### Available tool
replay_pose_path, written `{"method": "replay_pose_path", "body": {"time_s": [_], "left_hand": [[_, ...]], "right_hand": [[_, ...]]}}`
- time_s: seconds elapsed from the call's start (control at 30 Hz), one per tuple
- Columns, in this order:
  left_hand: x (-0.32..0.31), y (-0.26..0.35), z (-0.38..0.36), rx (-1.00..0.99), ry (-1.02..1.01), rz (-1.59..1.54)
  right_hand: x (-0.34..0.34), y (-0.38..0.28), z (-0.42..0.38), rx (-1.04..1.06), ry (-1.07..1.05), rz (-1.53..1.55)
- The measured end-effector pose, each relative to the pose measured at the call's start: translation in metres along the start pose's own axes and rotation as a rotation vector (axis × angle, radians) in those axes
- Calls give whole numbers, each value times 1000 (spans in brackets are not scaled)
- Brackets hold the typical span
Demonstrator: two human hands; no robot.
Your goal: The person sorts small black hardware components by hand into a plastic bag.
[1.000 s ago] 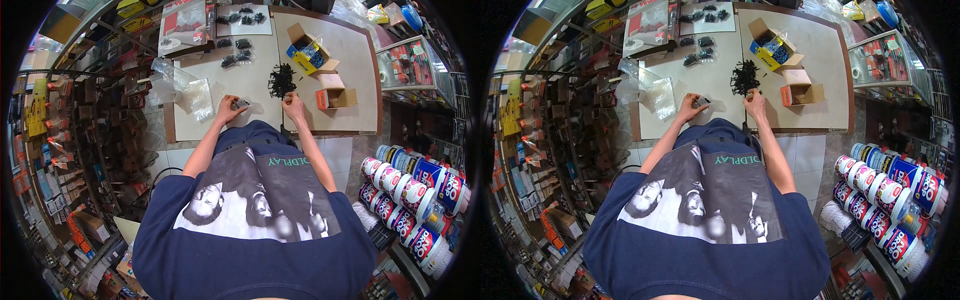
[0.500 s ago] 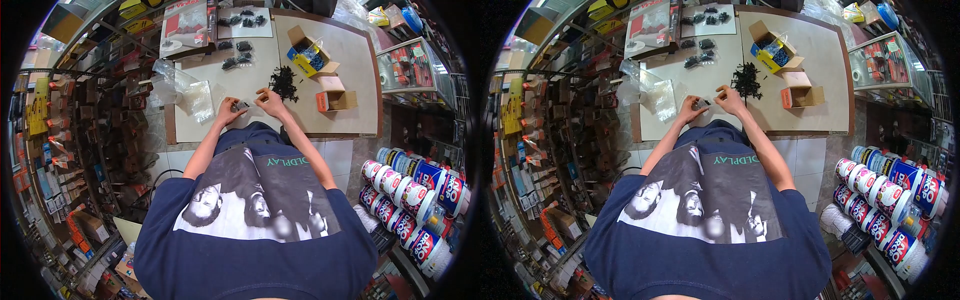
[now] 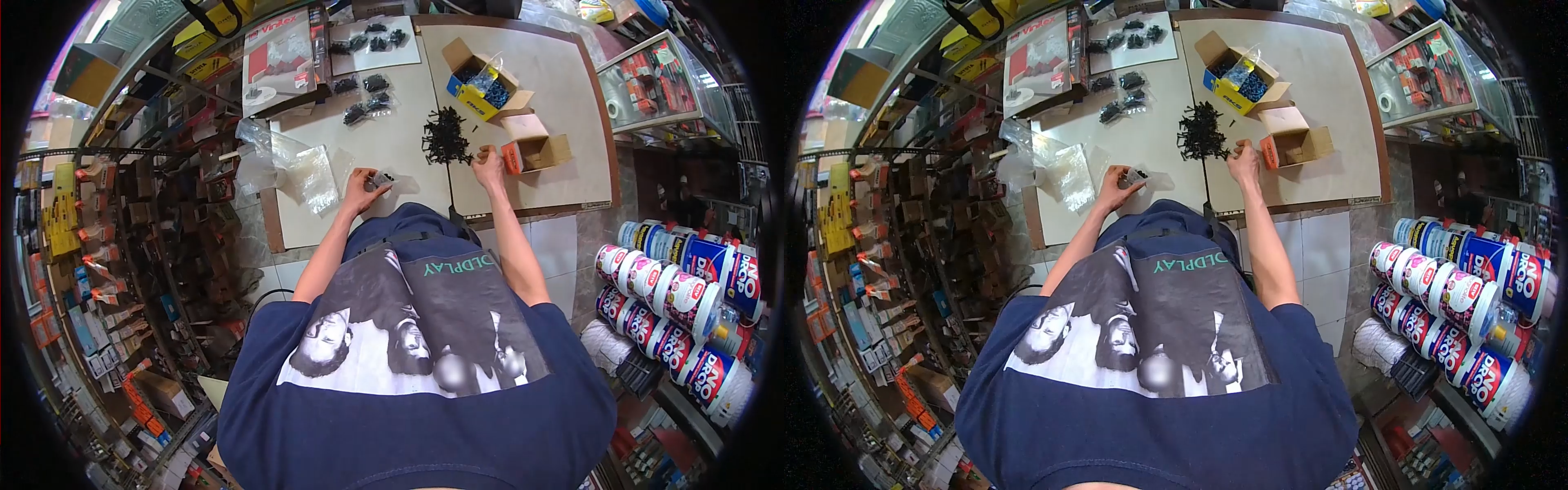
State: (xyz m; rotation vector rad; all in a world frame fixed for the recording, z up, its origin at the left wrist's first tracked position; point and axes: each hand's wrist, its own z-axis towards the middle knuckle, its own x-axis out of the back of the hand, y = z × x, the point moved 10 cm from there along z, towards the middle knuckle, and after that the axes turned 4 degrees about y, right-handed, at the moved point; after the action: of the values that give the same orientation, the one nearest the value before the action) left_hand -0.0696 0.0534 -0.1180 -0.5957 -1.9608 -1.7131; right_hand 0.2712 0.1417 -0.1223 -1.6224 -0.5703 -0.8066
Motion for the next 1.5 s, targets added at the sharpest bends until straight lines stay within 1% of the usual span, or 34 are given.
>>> {"method": "replay_pose_path", "body": {"time_s": [0.13,0.23,0.3,0.53,0.6,0.67,0.73,0.83,0.87,0.93,1.0,1.03,1.07,1.13,1.2,1.27,1.33,1.4,1.43,1.5], "left_hand": [[0,0,0,11,-11,-3],[-1,-2,0,34,-28,1],[-2,-3,-1,52,-27,-4],[-2,-5,0,44,-23,-13],[-4,-7,1,29,-32,5],[-5,-8,2,21,-28,3],[-4,-8,1,17,-23,3],[-1,-4,1,18,-15,-5],[-1,-2,1,8,-11,-3],[-2,-3,1,-1,-8,-2],[-1,-5,0,-18,16,-3],[0,-3,0,-16,16,-2],[-1,-3,-1,2,-4,-6],[-1,-5,-1,22,-20,-9],[-3,-7,-1,29,-35,-30],[-4,-9,-1,24,-30,-39],[-4,-9,-1,17,-29,-45],[-3,-7,-1,18,-25,-39],[-3,-6,0,16,-26,-40],[0,-4,0,-1,24,-30]], "right_hand": [[-4,-4,4,24,-6,89],[-6,-4,8,-15,-36,44],[-6,-10,9,23,-47,6],[1,-8,7,1,-24,37],[8,-5,6,-50,0,159],[10,-13,5,-37,3,204],[13,-34,-2,-24,2,250],[-6,-86,-20,45,-180,422],[-11,-97,-25,44,-182,422],[-29,-137,-41,176,-318,485],[-40,-167,-60,216,-417,556],[-48,-178,-68,262,-468,520],[-49,-181,-72,263,-469,519],[-52,-197,-83,409,-515,411],[-53,-188,-78,392,-523,403],[-46,-162,-59,232,-450,409],[-40,-129,-37,139,-365,399],[-19,-101,-21,78,-263,341],[-13,-91,-16,77,-260,340],[6,-57,-5,-33,-149,183]]}}
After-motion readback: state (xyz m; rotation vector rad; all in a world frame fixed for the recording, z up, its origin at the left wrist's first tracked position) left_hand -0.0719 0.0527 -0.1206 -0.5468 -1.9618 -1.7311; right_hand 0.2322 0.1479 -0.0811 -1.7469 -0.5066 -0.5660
